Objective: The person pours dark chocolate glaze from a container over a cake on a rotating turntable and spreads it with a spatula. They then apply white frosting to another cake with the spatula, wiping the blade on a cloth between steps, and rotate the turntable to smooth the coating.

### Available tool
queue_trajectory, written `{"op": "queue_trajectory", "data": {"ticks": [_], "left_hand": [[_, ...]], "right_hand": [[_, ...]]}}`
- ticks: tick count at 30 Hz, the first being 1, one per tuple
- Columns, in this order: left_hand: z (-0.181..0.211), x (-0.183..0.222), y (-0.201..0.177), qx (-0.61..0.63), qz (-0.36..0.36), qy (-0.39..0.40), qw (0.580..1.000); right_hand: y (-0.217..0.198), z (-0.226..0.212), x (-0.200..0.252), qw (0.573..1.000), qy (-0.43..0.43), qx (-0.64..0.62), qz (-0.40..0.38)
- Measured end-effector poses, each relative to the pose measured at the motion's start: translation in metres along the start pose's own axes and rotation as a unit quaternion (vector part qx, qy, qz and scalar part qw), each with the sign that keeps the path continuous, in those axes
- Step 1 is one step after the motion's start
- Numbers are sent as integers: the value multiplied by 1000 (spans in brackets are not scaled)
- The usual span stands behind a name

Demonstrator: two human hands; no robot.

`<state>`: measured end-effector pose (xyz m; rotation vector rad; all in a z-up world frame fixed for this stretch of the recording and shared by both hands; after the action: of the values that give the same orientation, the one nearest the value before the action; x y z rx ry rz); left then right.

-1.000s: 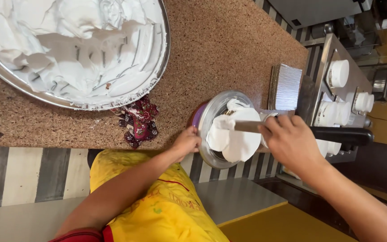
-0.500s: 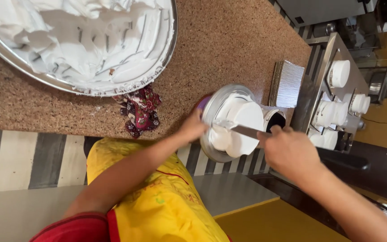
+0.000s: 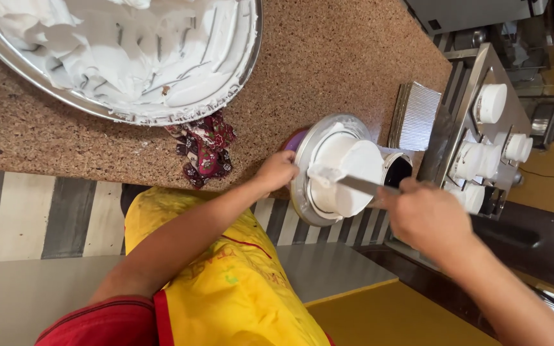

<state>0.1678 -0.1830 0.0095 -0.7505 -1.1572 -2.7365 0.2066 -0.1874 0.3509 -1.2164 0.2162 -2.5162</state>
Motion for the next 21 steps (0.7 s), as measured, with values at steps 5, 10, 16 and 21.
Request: {"op": "queue_trajectory", "data": {"ticks": [5,10,16,21], "left_hand": [[12,3,-5,-27,34,15,999],[18,4,-4,-35,48,-2,998],[22,25,1,-53,2,-29,998],[29,4,-12,2,20,-8,1000]], "right_hand": [[-12,-5,-1,962,-45,67,261],[-20,-3,-5,992,11,28,-125],[-1,-9,5,966,-66,118,219],[-14,4,-8,999,-16,25,-21]]}}
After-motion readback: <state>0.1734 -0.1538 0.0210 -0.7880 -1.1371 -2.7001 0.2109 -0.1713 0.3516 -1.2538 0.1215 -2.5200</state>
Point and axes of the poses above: each hand's wrist, its own x-axis away from the middle knuckle, its own y-axis out of the palm, z = x × y, the point moved 3 cm from there along -x, towards the middle knuckle, and after that the axes turned 4 degrees about x, right-handed, at the moved point
